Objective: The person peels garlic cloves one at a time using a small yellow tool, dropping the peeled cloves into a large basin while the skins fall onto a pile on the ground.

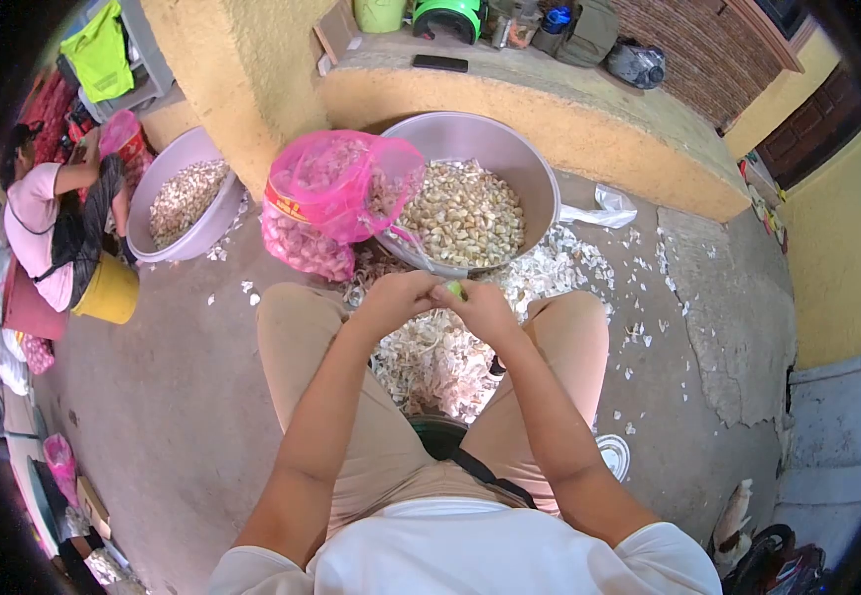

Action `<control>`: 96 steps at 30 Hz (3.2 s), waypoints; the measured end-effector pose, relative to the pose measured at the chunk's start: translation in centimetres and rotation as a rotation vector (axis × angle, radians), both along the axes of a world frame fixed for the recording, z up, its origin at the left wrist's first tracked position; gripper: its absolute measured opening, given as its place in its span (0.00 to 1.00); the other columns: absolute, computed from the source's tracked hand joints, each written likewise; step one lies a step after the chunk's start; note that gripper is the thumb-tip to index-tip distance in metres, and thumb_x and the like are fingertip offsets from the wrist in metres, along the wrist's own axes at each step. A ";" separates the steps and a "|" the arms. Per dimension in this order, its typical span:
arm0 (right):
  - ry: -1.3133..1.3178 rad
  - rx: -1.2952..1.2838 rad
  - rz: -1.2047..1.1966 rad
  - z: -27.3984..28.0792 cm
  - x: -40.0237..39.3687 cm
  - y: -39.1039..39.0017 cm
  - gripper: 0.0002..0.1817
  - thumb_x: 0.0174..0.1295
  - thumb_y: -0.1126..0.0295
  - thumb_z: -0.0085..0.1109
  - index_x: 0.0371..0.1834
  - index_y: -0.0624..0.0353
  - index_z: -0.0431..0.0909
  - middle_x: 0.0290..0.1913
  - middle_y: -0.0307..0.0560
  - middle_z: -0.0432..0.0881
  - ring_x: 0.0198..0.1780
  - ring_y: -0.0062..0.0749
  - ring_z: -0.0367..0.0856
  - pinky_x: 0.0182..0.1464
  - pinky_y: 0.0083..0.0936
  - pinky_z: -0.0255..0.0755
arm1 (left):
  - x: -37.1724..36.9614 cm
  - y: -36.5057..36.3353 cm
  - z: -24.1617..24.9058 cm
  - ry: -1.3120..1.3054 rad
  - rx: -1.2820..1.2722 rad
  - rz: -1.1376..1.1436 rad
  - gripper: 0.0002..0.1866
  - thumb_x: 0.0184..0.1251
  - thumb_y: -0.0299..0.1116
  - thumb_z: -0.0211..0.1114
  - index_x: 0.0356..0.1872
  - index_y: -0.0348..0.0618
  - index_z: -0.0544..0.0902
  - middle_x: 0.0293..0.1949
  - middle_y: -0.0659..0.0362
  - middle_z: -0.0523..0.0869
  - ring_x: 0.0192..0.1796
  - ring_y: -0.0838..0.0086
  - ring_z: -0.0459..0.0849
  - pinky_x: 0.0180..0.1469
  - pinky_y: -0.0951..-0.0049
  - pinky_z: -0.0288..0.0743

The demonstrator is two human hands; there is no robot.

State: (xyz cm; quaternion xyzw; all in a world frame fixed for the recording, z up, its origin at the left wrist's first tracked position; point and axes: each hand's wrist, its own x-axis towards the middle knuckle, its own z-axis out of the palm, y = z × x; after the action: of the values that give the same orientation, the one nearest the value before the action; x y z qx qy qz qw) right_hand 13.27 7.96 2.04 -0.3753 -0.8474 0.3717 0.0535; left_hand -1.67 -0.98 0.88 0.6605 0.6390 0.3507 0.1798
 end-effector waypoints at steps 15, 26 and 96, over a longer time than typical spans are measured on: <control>0.107 -0.019 -0.143 0.2 -0.3 0.1 0.28 0.52 0.39 0.47 0.26 0.54 0.81 0.16 0.51 0.75 0.24 0.45 0.76 0.29 0.35 0.68 | 0.4 0.7 0.0 -0.189 0.068 0.115 0.17 0.47 0.29 0.66 0.41 0.40 0.77 0.34 0.59 0.80 0.33 0.74 0.79 0.34 0.76 0.72; 0.302 0.436 -0.158 0.8 -0.5 -0.9 0.23 0.51 0.45 0.53 0.18 0.55 0.77 0.14 0.49 0.73 0.19 0.45 0.73 0.23 0.35 0.66 | 0.1 0.7 0.2 -0.733 -0.145 0.198 0.17 0.53 0.35 0.65 0.42 0.36 0.79 0.32 0.60 0.82 0.33 0.81 0.77 0.37 0.78 0.71; 0.185 0.217 -0.001 -3.1 -0.7 -0.1 0.09 0.47 0.71 0.56 0.30 0.65 0.74 0.30 0.60 0.76 0.34 0.55 0.74 0.37 0.39 0.67 | -0.8 1.4 -2.2 -1.671 -0.070 0.276 0.16 0.64 0.41 0.53 0.44 0.38 0.74 0.36 0.60 0.80 0.24 0.80 0.75 0.23 0.81 0.71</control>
State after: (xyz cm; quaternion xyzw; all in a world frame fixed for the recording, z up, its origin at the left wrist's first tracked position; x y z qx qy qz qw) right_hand 12.61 7.81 -1.09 -0.3317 -0.8740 0.3107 0.1717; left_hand -2.47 0.45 -1.31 0.0942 0.3815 0.7223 0.5691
